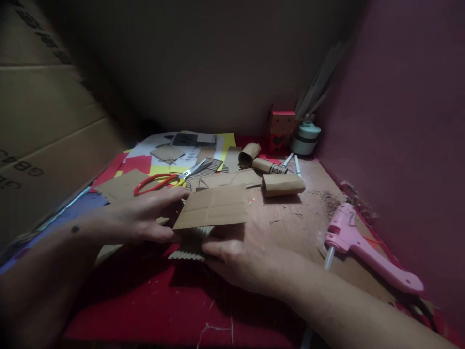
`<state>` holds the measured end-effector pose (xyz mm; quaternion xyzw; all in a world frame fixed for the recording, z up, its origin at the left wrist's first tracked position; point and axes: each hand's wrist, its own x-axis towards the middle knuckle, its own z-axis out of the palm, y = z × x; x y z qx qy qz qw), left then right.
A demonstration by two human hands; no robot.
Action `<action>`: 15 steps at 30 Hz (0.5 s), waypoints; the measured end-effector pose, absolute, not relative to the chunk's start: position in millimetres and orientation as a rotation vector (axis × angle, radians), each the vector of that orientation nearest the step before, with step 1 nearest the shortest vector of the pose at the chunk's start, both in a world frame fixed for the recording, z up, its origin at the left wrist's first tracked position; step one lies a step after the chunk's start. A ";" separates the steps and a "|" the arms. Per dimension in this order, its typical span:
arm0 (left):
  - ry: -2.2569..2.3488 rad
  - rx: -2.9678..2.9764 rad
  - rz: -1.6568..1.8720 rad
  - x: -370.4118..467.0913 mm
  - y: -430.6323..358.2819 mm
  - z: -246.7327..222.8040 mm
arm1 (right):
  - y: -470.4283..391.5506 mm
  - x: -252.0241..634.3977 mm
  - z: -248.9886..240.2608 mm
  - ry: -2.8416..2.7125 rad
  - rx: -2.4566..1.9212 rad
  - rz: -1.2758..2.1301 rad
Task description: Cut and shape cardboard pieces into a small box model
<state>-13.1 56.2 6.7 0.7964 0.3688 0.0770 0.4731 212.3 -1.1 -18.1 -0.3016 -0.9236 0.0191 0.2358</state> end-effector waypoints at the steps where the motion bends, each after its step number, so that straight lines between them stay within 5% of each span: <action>1: 0.911 1.940 0.189 -13.8 56.2 7.3 | -0.2 212.2 -18.6 -2.556 -0.821 0.074; 15: 0.962 1.918 0.204 -10.7 53.5 13.9 | -1.1 212.2 -14.0 -2.576 -0.858 0.072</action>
